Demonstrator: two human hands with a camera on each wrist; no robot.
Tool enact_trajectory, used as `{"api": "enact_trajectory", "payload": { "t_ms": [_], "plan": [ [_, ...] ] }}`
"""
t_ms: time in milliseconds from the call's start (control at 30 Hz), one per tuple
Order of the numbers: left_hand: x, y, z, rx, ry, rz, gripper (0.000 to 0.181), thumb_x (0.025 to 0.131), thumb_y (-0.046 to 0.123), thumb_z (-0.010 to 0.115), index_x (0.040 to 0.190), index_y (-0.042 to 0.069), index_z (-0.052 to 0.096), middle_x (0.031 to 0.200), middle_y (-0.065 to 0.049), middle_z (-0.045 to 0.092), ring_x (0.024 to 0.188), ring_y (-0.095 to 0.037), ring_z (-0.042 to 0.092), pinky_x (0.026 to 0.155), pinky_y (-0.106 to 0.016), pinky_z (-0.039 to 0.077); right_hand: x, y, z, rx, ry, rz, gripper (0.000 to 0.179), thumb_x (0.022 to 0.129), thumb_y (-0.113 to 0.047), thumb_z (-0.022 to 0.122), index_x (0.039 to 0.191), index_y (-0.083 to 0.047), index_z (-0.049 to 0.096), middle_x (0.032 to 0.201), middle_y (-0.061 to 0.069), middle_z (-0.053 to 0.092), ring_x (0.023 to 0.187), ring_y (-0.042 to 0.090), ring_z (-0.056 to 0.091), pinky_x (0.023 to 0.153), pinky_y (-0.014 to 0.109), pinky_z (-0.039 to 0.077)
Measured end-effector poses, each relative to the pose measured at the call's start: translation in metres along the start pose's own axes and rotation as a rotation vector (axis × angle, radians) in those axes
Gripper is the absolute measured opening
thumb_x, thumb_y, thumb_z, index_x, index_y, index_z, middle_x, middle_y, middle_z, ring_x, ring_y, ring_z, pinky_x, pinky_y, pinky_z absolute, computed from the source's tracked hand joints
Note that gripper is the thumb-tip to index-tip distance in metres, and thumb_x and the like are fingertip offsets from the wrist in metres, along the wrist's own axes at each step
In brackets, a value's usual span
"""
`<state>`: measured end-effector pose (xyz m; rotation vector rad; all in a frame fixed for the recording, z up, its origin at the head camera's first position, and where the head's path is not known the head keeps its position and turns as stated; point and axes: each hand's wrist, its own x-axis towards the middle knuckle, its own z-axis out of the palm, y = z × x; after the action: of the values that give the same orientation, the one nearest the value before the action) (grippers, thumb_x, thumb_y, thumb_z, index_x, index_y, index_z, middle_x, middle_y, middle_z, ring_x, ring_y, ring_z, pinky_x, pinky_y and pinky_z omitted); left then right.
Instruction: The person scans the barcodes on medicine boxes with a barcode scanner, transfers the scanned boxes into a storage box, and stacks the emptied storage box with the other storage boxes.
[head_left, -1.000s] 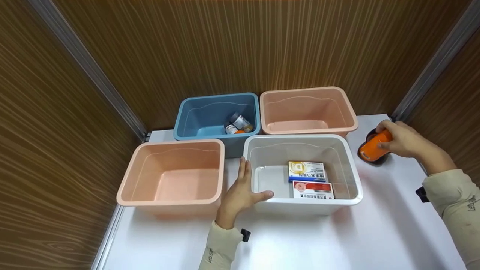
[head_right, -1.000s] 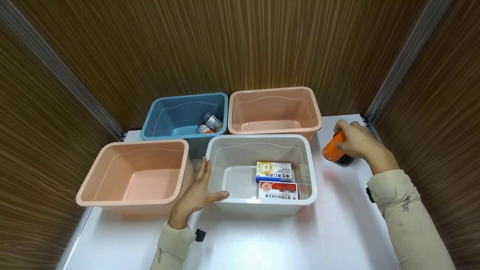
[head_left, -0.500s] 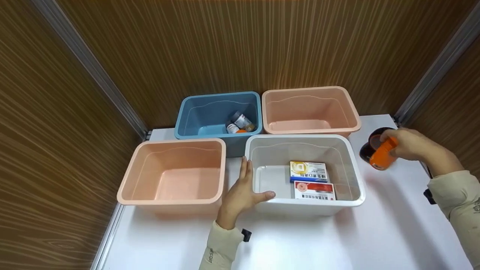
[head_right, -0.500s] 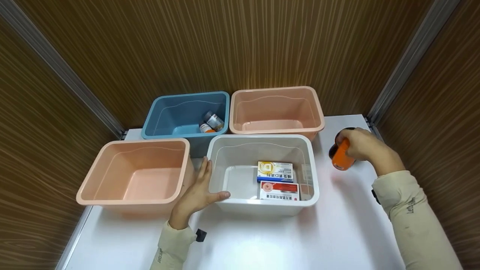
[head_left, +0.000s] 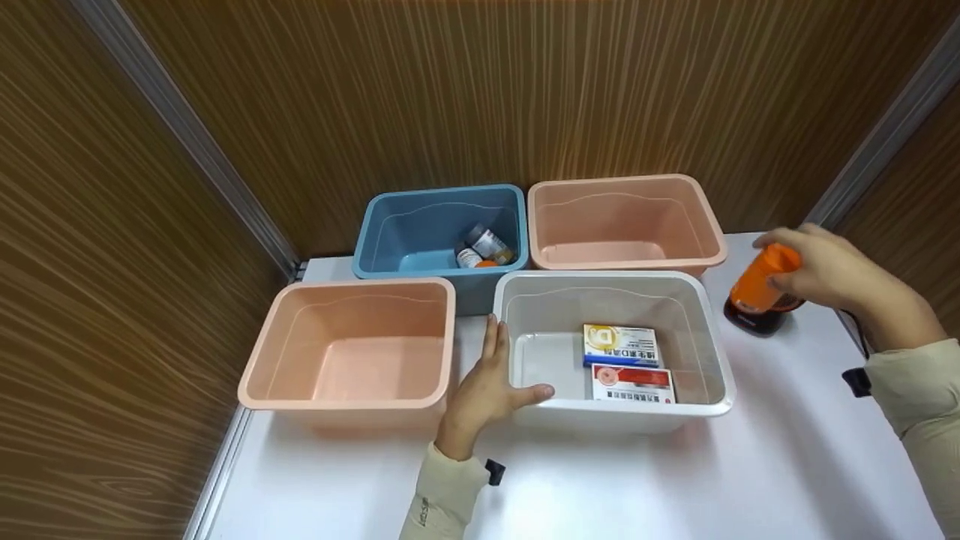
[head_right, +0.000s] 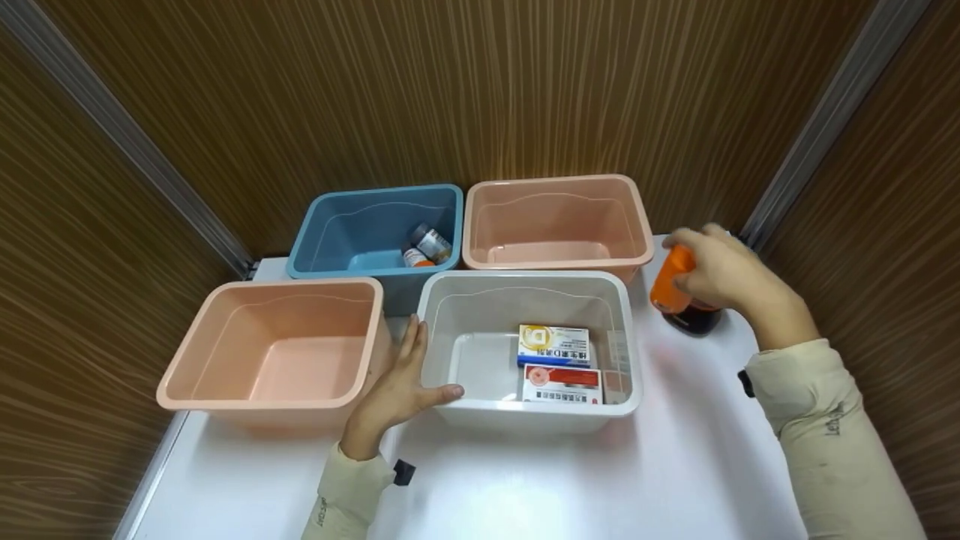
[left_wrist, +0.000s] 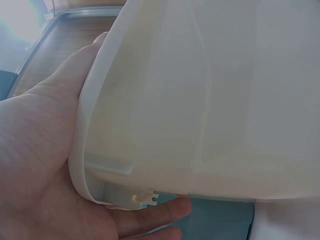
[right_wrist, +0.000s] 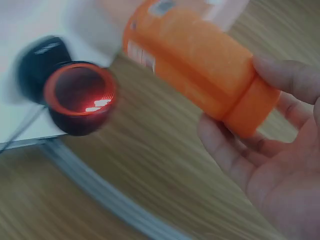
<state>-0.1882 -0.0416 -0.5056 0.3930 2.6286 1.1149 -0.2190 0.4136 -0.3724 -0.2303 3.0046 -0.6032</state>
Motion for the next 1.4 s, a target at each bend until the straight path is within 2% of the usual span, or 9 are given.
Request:
{"api": "enact_trajectory", "payload": {
  "t_ms": [100, 200, 267, 533, 667, 800, 1000, 1200, 1400],
  "plan": [
    [-0.001, 0.000, 0.000, 0.013, 0.007, -0.003, 0.130, 0.074, 0.066, 0.080, 0.163, 0.012, 0.003, 0.168, -0.001, -0.013, 0.138, -0.038, 0.042, 0.104, -0.050, 0.044, 0.005, -0.025, -0.007, -0.002, 0.114, -0.061, 0.049, 0.088, -0.008, 0.073, 0.134, -0.006, 0.058, 0.114, 0.026, 0.052, 0.092, 0.043, 0.052, 0.072, 0.053, 0.044],
    [-0.002, 0.000, 0.000, 0.024, 0.012, -0.009, 0.129, 0.074, 0.066, 0.080, 0.164, 0.013, 0.004, 0.169, 0.000, -0.012, 0.137, -0.038, 0.043, 0.103, -0.050, 0.045, 0.015, -0.052, -0.008, 0.018, 0.186, -0.120, 0.048, 0.089, -0.013, 0.076, 0.133, -0.008, 0.060, 0.112, 0.020, 0.056, 0.091, 0.037, 0.053, 0.071, 0.049, 0.041],
    [-0.002, 0.000, 0.000, 0.026, 0.011, -0.012, 0.129, 0.074, 0.066, 0.080, 0.163, 0.013, 0.003, 0.169, 0.001, -0.012, 0.137, -0.037, 0.043, 0.103, -0.050, 0.045, 0.023, -0.069, -0.007, 0.033, 0.201, -0.156, 0.047, 0.090, -0.016, 0.076, 0.134, -0.008, 0.060, 0.112, 0.018, 0.057, 0.092, 0.036, 0.053, 0.073, 0.049, 0.041],
    [0.000, 0.003, 0.002, 0.034, -0.001, 0.005, 0.131, 0.073, 0.069, 0.078, 0.163, 0.010, 0.003, 0.168, -0.003, -0.013, 0.141, -0.038, 0.037, 0.107, -0.047, 0.041, 0.064, -0.134, 0.011, 0.078, 0.147, -0.266, 0.048, 0.092, -0.022, 0.076, 0.135, -0.011, 0.059, 0.130, 0.017, 0.056, 0.107, 0.037, 0.051, 0.085, 0.055, 0.045],
    [0.002, 0.004, 0.003, 0.034, 0.000, 0.017, 0.130, 0.074, 0.067, 0.079, 0.163, 0.011, 0.003, 0.169, -0.005, -0.012, 0.140, -0.038, 0.039, 0.107, -0.046, 0.042, 0.087, -0.163, 0.026, 0.119, 0.125, -0.288, 0.049, 0.092, -0.023, 0.075, 0.137, -0.013, 0.058, 0.124, 0.014, 0.057, 0.106, 0.034, 0.051, 0.086, 0.053, 0.046],
    [0.005, 0.008, 0.005, 0.025, -0.011, -0.003, 0.130, 0.074, 0.065, 0.080, 0.163, 0.014, 0.002, 0.168, -0.001, -0.014, 0.142, -0.036, 0.038, 0.108, -0.045, 0.040, 0.113, -0.187, 0.041, 0.175, 0.107, -0.312, 0.050, 0.093, -0.022, 0.074, 0.139, -0.012, 0.056, 0.119, 0.013, 0.053, 0.101, 0.031, 0.051, 0.084, 0.047, 0.048],
    [0.005, 0.010, 0.008, 0.027, -0.013, 0.027, 0.130, 0.074, 0.066, 0.080, 0.163, 0.010, 0.003, 0.168, -0.006, -0.012, 0.137, -0.035, 0.044, 0.107, -0.043, 0.042, 0.144, -0.218, 0.066, 0.218, 0.087, -0.304, 0.050, 0.094, -0.015, 0.074, 0.139, -0.010, 0.054, 0.121, 0.015, 0.051, 0.103, 0.032, 0.052, 0.088, 0.046, 0.051],
    [0.002, 0.010, 0.007, 0.071, 0.007, 0.067, 0.130, 0.075, 0.069, 0.077, 0.162, 0.005, 0.005, 0.169, -0.010, -0.010, 0.130, -0.034, 0.052, 0.101, -0.040, 0.047, 0.173, -0.244, 0.095, 0.193, 0.064, -0.340, 0.049, 0.093, -0.011, 0.073, 0.138, -0.005, 0.055, 0.124, 0.020, 0.051, 0.109, 0.036, 0.054, 0.094, 0.047, 0.050],
    [0.000, 0.012, 0.007, 0.085, 0.006, 0.078, 0.130, 0.075, 0.073, 0.074, 0.162, 0.006, 0.004, 0.168, -0.010, -0.010, 0.128, -0.033, 0.054, 0.100, -0.039, 0.048, 0.190, -0.257, 0.123, 0.162, 0.033, -0.291, 0.049, 0.095, -0.014, 0.073, 0.140, -0.010, 0.055, 0.132, 0.018, 0.051, 0.115, 0.034, 0.054, 0.099, 0.046, 0.048]
  ]
}}
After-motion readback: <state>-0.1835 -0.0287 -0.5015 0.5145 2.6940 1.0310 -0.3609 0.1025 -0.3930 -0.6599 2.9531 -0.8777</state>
